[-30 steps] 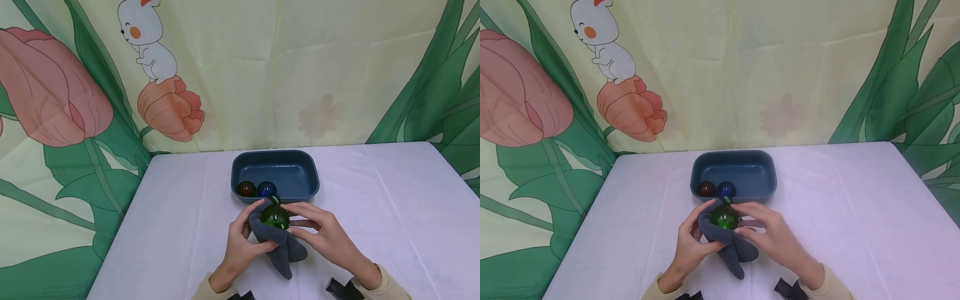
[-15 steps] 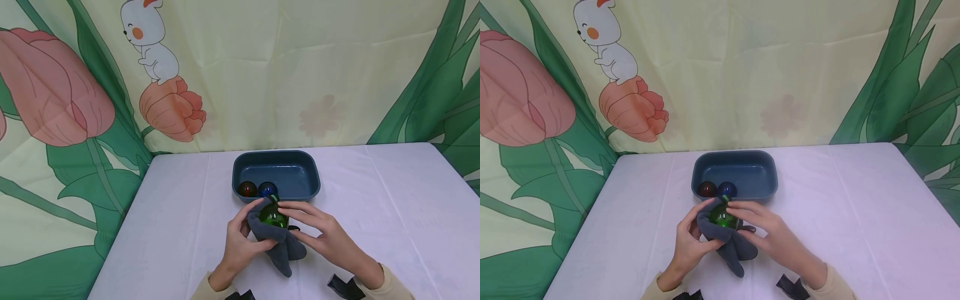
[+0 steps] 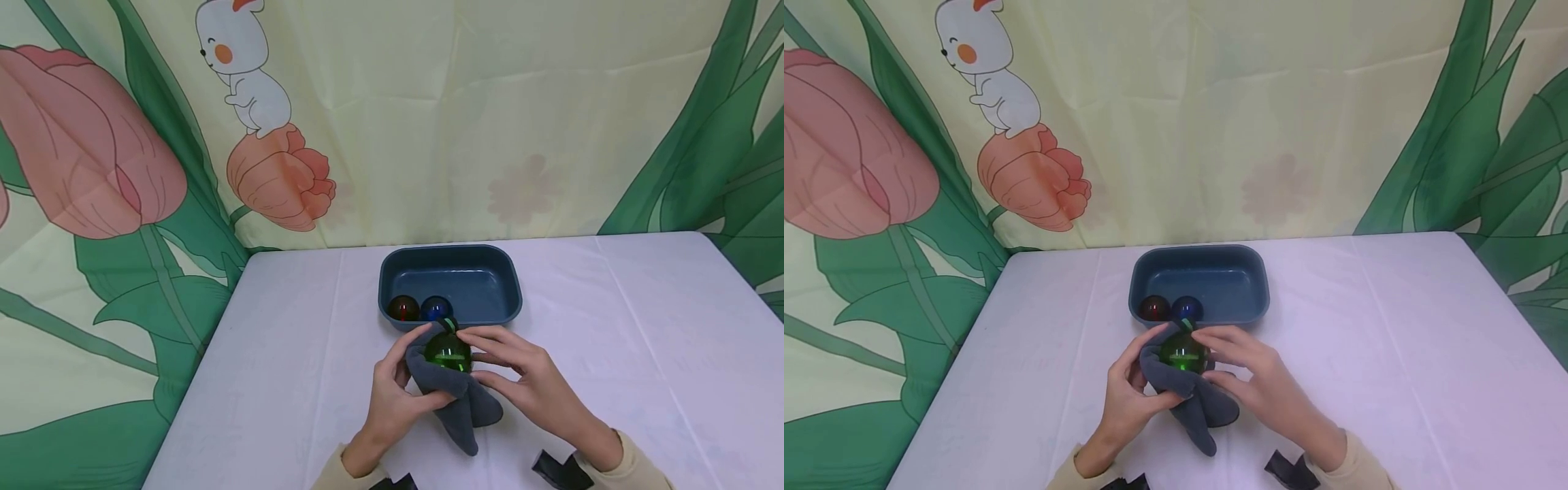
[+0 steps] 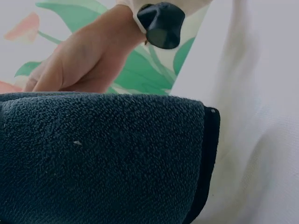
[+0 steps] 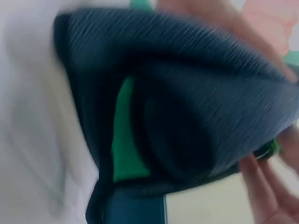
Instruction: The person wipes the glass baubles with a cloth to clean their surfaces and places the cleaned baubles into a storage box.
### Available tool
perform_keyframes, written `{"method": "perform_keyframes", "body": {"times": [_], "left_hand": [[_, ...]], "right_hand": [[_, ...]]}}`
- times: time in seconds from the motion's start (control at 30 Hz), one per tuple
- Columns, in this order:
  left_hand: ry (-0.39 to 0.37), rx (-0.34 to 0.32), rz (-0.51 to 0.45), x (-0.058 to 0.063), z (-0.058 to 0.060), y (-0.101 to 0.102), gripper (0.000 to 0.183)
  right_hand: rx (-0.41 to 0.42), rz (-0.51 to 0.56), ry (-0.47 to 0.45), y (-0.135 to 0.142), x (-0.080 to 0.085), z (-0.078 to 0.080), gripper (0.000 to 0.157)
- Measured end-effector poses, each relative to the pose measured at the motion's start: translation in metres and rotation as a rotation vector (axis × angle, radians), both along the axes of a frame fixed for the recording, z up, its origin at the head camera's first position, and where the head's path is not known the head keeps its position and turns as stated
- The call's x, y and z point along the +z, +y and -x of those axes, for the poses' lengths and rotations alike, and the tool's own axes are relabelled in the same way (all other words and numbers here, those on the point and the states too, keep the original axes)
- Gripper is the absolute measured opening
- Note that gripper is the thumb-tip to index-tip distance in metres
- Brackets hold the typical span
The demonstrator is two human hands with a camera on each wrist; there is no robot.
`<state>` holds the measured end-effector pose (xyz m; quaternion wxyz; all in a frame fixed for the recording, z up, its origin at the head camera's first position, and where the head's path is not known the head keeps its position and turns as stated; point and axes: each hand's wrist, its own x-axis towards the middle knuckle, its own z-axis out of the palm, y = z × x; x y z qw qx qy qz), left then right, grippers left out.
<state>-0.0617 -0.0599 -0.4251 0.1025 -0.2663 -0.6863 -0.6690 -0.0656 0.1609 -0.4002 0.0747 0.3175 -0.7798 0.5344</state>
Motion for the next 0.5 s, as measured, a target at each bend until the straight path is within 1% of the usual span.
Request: {"method": "perform_keyframes", "body": {"times": [0.1, 0.2, 0.27, 0.33, 0.43, 0.5], "left_hand": [[-0.007, -0.001, 0.005, -0.0004, 0.0002, -0.0001, 0.077], [-0.009, 0.001, 0.003, 0.0000, 0.0006, -0.0005, 0.076], [-0.007, 0.003, -0.001, 0.0003, 0.0012, -0.0009, 0.076], [-0.007, 0.004, -0.005, 0.0006, 0.0016, -0.0012, 0.076], [-0.012, 0.003, -0.010, 0.0006, 0.0019, -0.0014, 0.076], [-0.016, 0.002, -0.012, 0.0006, 0.0018, -0.0014, 0.075]], "right_hand": [[0.008, 0.064, -0.102, -0.0012, -0.0007, 0.0001, 0.055], [0.005, 0.069, -0.128, -0.0016, -0.0005, 0.0003, 0.052], [-0.001, 0.042, -0.102, -0.0011, -0.0002, 0.0005, 0.054], [-0.004, 0.008, -0.061, -0.0002, 0.0001, 0.0008, 0.058], [-0.023, -0.067, 0.025, 0.0015, 0.0004, 0.0011, 0.066], [-0.020, -0.102, 0.082, 0.0023, 0.0002, 0.0011, 0.069]]}}
